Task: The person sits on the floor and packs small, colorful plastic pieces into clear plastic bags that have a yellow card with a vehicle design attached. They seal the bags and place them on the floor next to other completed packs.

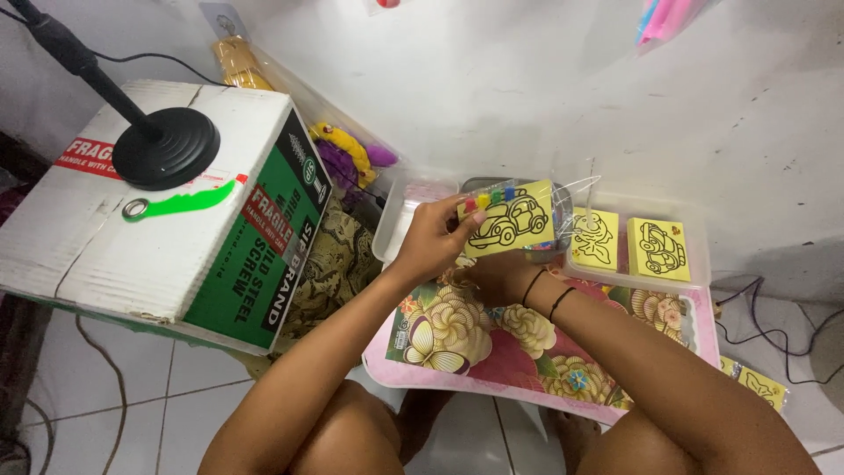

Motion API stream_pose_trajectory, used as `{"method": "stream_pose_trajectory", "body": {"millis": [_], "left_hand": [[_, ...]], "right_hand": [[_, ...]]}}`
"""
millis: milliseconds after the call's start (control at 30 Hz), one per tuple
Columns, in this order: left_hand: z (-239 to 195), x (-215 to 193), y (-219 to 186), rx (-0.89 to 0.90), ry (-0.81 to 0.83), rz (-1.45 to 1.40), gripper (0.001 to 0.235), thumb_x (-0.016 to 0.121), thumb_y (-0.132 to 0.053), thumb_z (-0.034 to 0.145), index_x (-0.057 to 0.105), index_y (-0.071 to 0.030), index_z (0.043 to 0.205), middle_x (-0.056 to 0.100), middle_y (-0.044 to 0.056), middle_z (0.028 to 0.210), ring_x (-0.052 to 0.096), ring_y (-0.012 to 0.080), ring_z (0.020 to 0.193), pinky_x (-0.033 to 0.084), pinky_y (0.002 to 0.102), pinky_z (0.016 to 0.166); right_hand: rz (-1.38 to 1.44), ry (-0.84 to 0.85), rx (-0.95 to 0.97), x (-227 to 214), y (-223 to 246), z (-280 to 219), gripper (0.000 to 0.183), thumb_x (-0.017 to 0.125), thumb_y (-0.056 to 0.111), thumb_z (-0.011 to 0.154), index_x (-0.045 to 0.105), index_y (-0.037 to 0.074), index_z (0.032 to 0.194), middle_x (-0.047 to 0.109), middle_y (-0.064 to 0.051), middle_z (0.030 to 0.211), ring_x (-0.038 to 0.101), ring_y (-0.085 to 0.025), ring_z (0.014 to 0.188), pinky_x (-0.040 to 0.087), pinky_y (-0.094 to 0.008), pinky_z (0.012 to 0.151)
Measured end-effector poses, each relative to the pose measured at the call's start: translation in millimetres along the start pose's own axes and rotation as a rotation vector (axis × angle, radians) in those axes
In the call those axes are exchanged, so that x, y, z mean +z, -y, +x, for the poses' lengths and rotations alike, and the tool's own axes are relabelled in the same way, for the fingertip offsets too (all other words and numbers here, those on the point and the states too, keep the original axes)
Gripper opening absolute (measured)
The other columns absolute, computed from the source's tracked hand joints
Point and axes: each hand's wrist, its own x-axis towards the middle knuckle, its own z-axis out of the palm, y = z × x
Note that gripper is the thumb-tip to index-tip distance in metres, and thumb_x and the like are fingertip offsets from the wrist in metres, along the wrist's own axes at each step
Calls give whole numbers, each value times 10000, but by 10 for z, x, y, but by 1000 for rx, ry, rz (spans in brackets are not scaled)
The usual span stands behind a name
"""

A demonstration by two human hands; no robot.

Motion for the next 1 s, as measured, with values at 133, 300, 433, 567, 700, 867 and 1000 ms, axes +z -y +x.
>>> {"method": "stream_pose_trajectory", "body": {"millis": [133,300,433,567,700,867,1000], "left_hand": [[16,10,8,-19,7,-30,169,685,-123,962,742,24,1024,642,147,595,506,155,500,477,312,507],[9,11,-71,-18,11,-8,167,687,-120,955,739,27,1016,640,133,577,522,141,507,463,299,499],[7,23,-50,-29,18,-15,176,684,-113,959,740,36,1033,644,131,581,528,139,504,469,291,503],[1,28,-73,-23,23,-19,167,686,-112,953,739,36,1012,639,122,586,525,143,508,471,300,510],[2,35,-66,-13,29,7,186,686,-125,955,731,38,1033,630,129,570,536,140,510,467,309,500],[1,41,-120,-16,32,5,182,684,-131,963,731,42,997,644,136,577,525,148,497,474,310,511],[-6,52,-151,-19,24,32,180,694,-143,954,733,31,978,608,116,545,511,139,507,448,305,509]], "right_hand": [[26,30,-8,-179,61,-174,444,480,302,991,544,256,1427,733,-99,1049,722,-290,951,592,-487,718],[51,-13,-48,-84,-21,-84,425,482,271,997,560,235,1413,743,-103,993,727,-280,861,599,-461,650],[72,13,-55,-59,-13,-114,424,484,283,996,573,212,1405,745,-99,998,730,-278,848,590,-472,622],[29,-53,-103,-29,-32,-87,354,539,261,987,600,227,1334,733,-116,952,726,-281,820,587,-441,593],[-16,-68,-102,-19,-23,-107,349,555,273,985,615,199,1321,726,-121,905,719,-274,768,577,-415,556],[3,-91,-112,-39,-35,-206,320,506,283,1013,623,192,1296,728,-151,903,708,-302,744,581,-443,564],[-95,-126,-121,27,-52,-210,316,463,321,1041,633,190,1273,718,-110,866,670,-254,686,570,-392,570]]}}
